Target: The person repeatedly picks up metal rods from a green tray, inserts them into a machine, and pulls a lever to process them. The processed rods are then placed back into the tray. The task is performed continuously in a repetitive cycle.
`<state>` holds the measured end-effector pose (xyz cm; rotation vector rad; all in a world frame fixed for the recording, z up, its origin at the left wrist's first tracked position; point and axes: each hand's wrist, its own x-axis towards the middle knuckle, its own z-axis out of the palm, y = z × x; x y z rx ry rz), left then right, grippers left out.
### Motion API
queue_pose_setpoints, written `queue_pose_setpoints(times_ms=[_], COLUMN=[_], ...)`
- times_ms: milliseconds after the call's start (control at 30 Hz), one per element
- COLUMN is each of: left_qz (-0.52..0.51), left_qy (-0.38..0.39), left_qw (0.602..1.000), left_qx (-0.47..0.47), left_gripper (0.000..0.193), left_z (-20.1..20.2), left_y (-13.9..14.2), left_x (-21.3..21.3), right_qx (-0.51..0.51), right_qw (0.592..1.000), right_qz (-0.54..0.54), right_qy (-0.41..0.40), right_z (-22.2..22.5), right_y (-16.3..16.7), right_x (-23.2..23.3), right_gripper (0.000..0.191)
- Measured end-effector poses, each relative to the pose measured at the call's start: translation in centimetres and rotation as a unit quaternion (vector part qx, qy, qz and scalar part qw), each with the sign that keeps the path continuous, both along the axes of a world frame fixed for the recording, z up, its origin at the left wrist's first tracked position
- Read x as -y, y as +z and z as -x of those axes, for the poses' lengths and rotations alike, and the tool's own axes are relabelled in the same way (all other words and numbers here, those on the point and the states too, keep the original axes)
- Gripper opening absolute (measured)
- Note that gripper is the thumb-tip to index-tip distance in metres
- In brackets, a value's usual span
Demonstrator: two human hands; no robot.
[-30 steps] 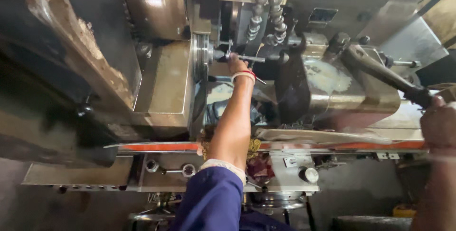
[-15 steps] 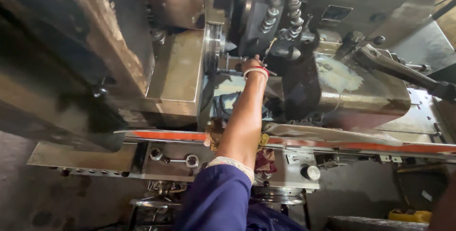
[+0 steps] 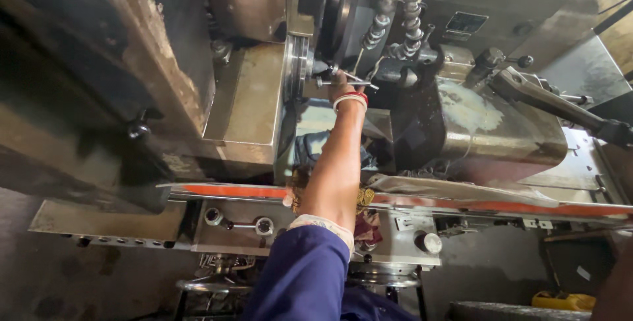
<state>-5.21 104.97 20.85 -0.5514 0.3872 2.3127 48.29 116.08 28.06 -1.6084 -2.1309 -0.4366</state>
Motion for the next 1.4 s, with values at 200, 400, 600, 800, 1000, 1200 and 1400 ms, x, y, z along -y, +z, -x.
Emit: queue_pose_setpoints(times_ms=[200,400,600,800,1000,1200,1400], left_qz=[-0.052,-0.047,-0.054,-0.081,-0.036,0.055,0.052], left_qy=[-0.014,-0.007,0.024,0.037,0.002,-0.077,-0.199], left_qw=[0.998,0.998,0.997,0.995,0.999,0.994,0.905], left_qx=[0.041,0.052,0.052,0.038,-0.020,-0.056,-0.371], left_gripper=[0.028,0.030,0.035,0.038,0.042,0.042,0.036], left_z=[0.3,0.6,0.3,0.0,0.1,-2.2,-6.2], left_y=[-0.6,-1.2,-1.4,-1.5,-1.9,-0.9,3.7], left_x=[-0.7,-1.4,-2.4,-2.7,-2.1,0.0,12.1], right_qx=[0.002,0.007,0.029,0.024,-0.025,-0.379,-0.155], right_qw=[1.000,0.999,0.998,0.996,0.987,0.859,0.878], right_qz=[-0.009,-0.023,-0.040,-0.064,-0.127,-0.088,0.013], right_qy=[0.005,0.022,0.045,0.065,0.095,0.331,0.454], right_z=[-1.2,-2.9,-2.7,1.5,5.5,7.9,17.6], right_y=[-0.5,-1.0,-1.0,3.5,6.5,3.8,-1.9], right_x=[-0.4,0.0,3.8,8.1,15.1,21.3,32.8], right_gripper=[0.035,0.036,0.037,0.039,0.042,0.039,0.029])
